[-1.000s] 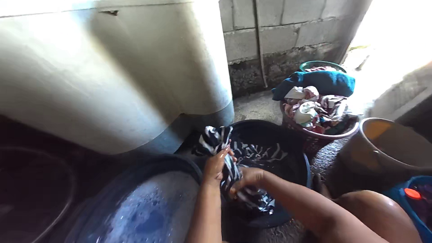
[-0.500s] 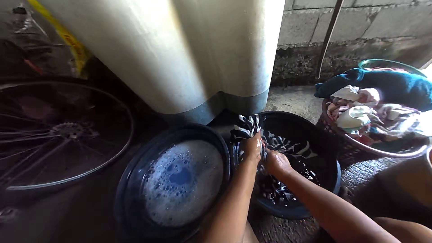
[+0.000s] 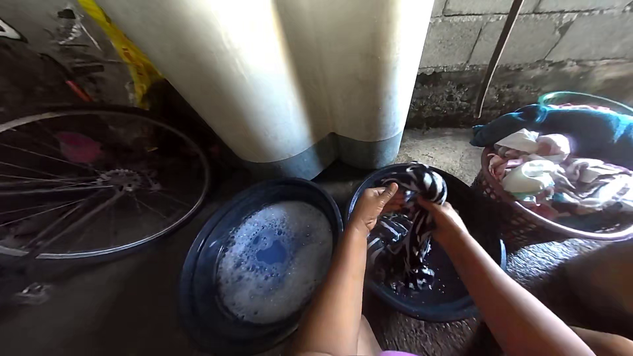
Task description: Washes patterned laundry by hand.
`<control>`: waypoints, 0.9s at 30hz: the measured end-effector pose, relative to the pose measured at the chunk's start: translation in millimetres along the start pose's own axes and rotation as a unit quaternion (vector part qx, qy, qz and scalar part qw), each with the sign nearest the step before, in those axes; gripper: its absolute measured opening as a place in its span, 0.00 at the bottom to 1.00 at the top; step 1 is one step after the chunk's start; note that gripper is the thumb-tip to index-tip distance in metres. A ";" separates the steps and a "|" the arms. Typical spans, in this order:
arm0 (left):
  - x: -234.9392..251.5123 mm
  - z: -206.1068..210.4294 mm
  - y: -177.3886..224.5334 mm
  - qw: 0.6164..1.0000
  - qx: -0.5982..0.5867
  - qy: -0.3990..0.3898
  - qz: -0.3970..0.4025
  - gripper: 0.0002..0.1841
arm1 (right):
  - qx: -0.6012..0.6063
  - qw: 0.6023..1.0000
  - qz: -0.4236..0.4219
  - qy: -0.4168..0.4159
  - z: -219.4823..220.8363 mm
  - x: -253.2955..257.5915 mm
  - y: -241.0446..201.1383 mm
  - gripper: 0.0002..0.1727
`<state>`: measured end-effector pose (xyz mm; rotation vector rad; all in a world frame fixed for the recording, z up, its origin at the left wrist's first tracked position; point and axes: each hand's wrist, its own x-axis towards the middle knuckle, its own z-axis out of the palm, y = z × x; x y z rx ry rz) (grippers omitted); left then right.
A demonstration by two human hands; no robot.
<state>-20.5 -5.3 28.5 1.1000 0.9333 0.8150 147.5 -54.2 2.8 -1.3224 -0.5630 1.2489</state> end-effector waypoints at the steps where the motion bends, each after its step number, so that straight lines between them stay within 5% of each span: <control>1: 0.0 -1.5 -2.9 0.999 0.032 0.005 0.003 0.17 | 0.041 0.999 -0.005 0.005 -0.3 1.0 -8.4 0.13; 3: -2.9 2.5 -15.6 0.983 0.174 -0.048 0.013 0.18 | 0.079 0.996 -0.029 0.022 2.4 1.6 -21.9 0.13; 6: -19.4 39.7 -41.9 0.943 0.314 -0.106 0.033 0.45 | 0.120 0.987 -0.057 0.091 17.2 -4.7 -32.8 0.14; 9: -26.0 77.9 -93.5 0.943 0.285 0.067 0.158 0.58 | 0.171 0.977 -0.041 0.122 30.4 -15.7 -32.4 0.15; 12: -17.6 96.2 -115.2 0.935 0.173 0.202 0.234 0.47 | 0.159 0.983 -0.032 0.081 37.8 -35.5 -26.9 0.21; 17: -16.4 95.5 -97.4 0.934 0.080 0.249 0.245 0.31 | 0.115 0.988 -0.096 -0.035 40.5 -52.5 -17.0 0.17; 23: -19.4 87.4 -90.5 0.946 0.119 0.175 0.246 0.22 | 0.073 0.983 -0.108 -0.126 31.9 -42.6 -20.1 0.12; 27: -25.8 75.6 -68.8 0.980 0.151 0.049 0.119 0.20 | 0.014 0.984 -0.101 -0.145 25.6 -36.3 -22.0 0.10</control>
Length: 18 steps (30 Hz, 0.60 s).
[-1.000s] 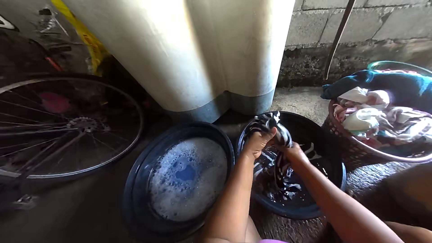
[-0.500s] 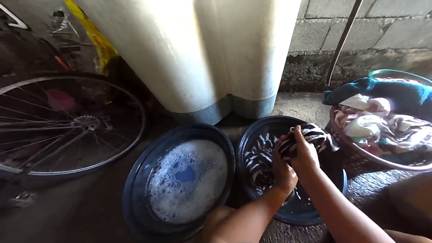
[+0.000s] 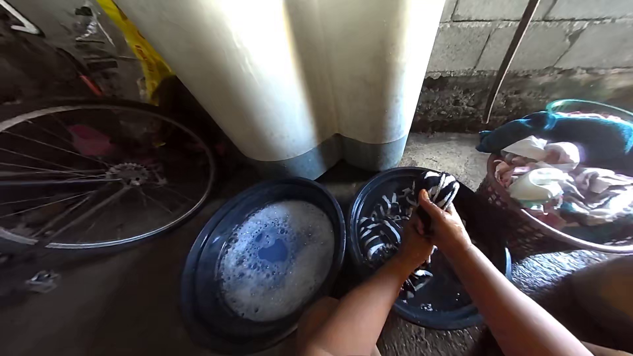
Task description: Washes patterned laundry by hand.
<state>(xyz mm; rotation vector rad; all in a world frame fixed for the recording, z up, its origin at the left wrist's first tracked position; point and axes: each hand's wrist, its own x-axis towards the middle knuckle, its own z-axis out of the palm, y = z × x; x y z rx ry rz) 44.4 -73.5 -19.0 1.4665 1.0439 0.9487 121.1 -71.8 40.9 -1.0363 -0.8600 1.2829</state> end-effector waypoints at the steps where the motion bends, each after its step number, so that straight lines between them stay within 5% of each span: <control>1: 1.4 -2.5 0.6 1.000 -0.001 -0.027 -0.009 0.18 | -0.012 1.000 0.002 0.000 -1.9 1.1 0.4 0.09; 5: 7.0 -11.9 -3.7 0.990 0.027 -0.134 -0.030 0.14 | -0.048 0.999 0.022 -0.010 -9.4 -0.1 2.7 0.07; 10: 10.7 -19.6 2.7 0.982 0.036 -0.160 -0.092 0.24 | -0.041 0.998 -0.003 -0.043 -13.7 8.6 11.4 0.09; 12: 9.8 -25.8 18.0 0.971 0.094 -0.144 -0.166 0.32 | -0.048 0.997 0.002 -0.055 -16.4 21.4 16.2 0.19; 14: 6.4 -34.6 38.6 0.960 0.150 -0.127 -0.200 0.29 | -0.031 0.995 0.037 -0.083 -22.3 36.3 22.2 0.37; 16: 5.6 -46.0 41.3 0.974 0.108 -0.067 -0.187 0.26 | 0.040 0.986 0.084 -0.139 -29.4 46.8 33.0 0.59; 18: 9.0 -60.1 39.1 0.983 0.031 -0.013 -0.179 0.31 | 0.053 0.984 0.099 -0.140 -23.8 46.7 47.7 0.66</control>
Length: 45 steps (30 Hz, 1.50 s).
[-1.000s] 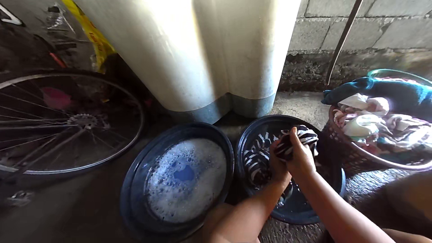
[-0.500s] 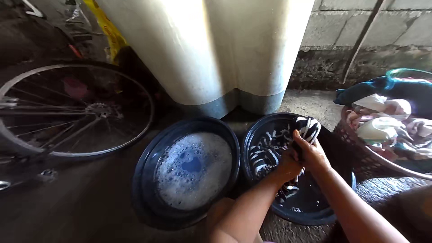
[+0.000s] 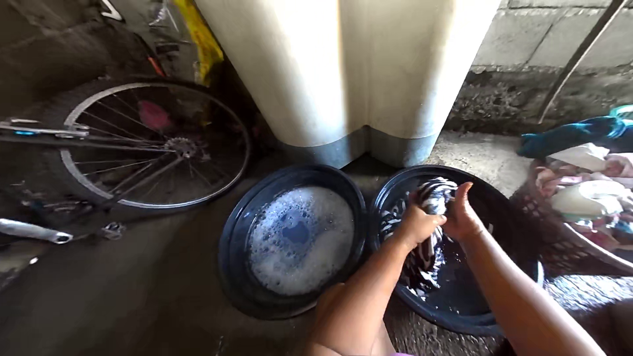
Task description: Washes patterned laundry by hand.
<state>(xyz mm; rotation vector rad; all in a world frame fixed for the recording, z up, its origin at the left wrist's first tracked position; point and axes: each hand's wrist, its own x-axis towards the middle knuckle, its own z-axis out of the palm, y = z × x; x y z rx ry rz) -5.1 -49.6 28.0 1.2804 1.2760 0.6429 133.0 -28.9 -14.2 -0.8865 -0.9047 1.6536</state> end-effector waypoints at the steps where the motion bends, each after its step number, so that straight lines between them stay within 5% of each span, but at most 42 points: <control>1: 2.2 -6.5 -0.8 1.000 -0.016 0.019 -0.002 0.32 | -0.030 0.999 0.001 0.013 6.7 0.4 9.6 0.63; 4: 3.7 -22.0 -3.4 0.996 -0.058 0.062 0.007 0.24 | -0.049 0.999 0.021 0.010 21.5 5.9 40.6 0.52; 7: 0.2 -32.9 -4.0 0.987 -0.143 0.065 0.029 0.22 | 0.061 0.994 0.017 -0.084 25.6 12.2 54.3 0.58; 10: -0.6 -45.6 -2.9 0.968 -0.231 0.074 0.061 0.18 | 0.016 0.986 0.047 -0.156 31.5 9.9 52.8 0.61; 16: 10.1 -59.9 -2.8 0.935 -0.343 0.064 0.069 0.10 | -0.017 0.942 0.104 -0.318 40.7 4.1 45.8 0.21; 19: 15.0 -53.6 -3.0 0.934 -0.337 0.099 0.060 0.10 | -0.114 0.955 0.149 -0.230 47.9 0.3 34.2 0.17; 23: 24.2 -41.9 -5.5 0.931 -0.326 0.154 0.052 0.09 | -0.306 0.940 0.083 -0.123 61.6 -6.3 20.9 0.25; 27: 32.3 -30.3 -8.3 0.927 -0.318 0.192 0.043 0.07 | -0.532 0.842 0.039 -0.076 55.6 0.2 24.8 0.23; 31: 36.9 -20.7 -9.3 0.919 -0.330 0.214 0.021 0.08 | -0.676 0.722 0.149 0.000 73.1 -6.4 11.3 0.25; 36: 40.1 -15.8 -13.4 0.907 -0.341 0.245 -0.007 0.11 | -0.738 0.663 0.097 0.080 78.8 -15.1 27.1 0.21; 39: 32.1 -19.4 -5.8 0.915 -0.305 0.263 0.024 0.12 | -0.722 0.685 0.033 0.094 79.1 -13.5 36.0 0.24; 43: 13.7 -38.5 2.6 0.908 -0.225 0.317 0.158 0.13 | -0.574 0.817 -0.042 -0.028 71.5 -6.5 32.6 0.47; 45: 10.5 -50.5 0.0 0.879 -0.204 0.385 0.193 0.13 | -0.525 0.845 -0.022 -0.099 66.0 2.1 34.5 0.49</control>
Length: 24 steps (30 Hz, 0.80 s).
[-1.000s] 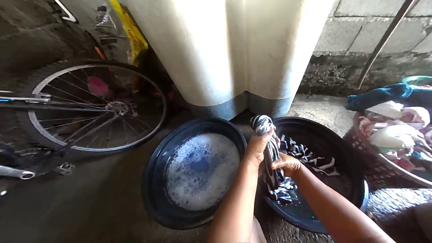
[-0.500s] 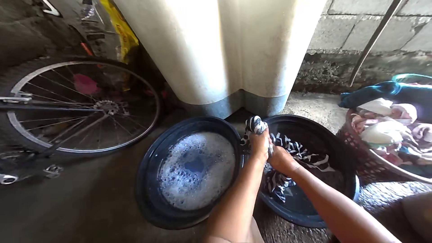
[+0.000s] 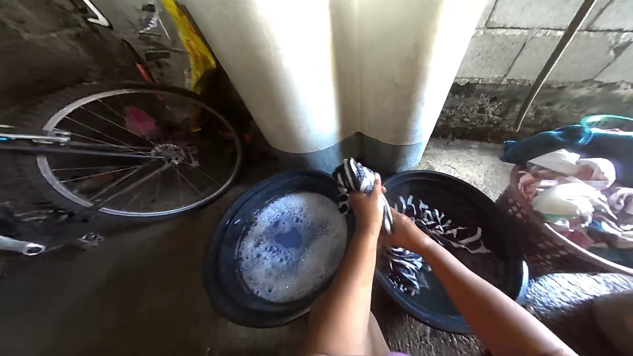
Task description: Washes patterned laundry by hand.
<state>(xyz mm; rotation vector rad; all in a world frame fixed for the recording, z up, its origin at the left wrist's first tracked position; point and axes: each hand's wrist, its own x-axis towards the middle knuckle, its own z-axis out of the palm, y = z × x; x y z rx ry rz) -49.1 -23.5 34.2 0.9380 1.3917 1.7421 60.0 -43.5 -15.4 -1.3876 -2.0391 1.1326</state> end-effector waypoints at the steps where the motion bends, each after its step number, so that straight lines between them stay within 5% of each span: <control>1: 2.3 -4.3 -1.6 0.999 0.012 0.042 0.029 0.14 | 0.018 1.000 0.003 -0.022 2.1 4.4 1.7 0.46; 5: 20.2 -27.3 -14.3 0.986 0.119 0.099 0.058 0.33 | -0.017 1.000 0.026 0.004 24.4 18.3 -17.8 0.29; 11: 14.6 -63.0 -40.7 0.935 0.064 -0.022 -0.348 0.35 | -0.051 0.991 0.121 0.022 11.1 48.0 -27.1 0.23; 14: -21.5 -54.0 -31.7 0.912 0.207 -0.107 -0.338 0.30 | -0.103 0.983 0.155 0.001 18.4 61.8 -30.8 0.20; 17: -57.2 -43.8 -48.0 0.921 0.285 -0.129 -0.232 0.23 | -0.076 0.978 0.195 0.023 20.7 69.8 -35.4 0.22; 20: -79.9 -27.9 -86.7 0.958 0.246 -0.029 -0.147 0.44 | -0.070 0.980 0.186 0.012 27.5 65.0 -50.2 0.21; 24: -77.6 -38.6 23.0 0.938 0.174 0.014 -0.300 0.33 | 0.010 0.988 0.150 0.045 46.1 39.4 -64.0 0.20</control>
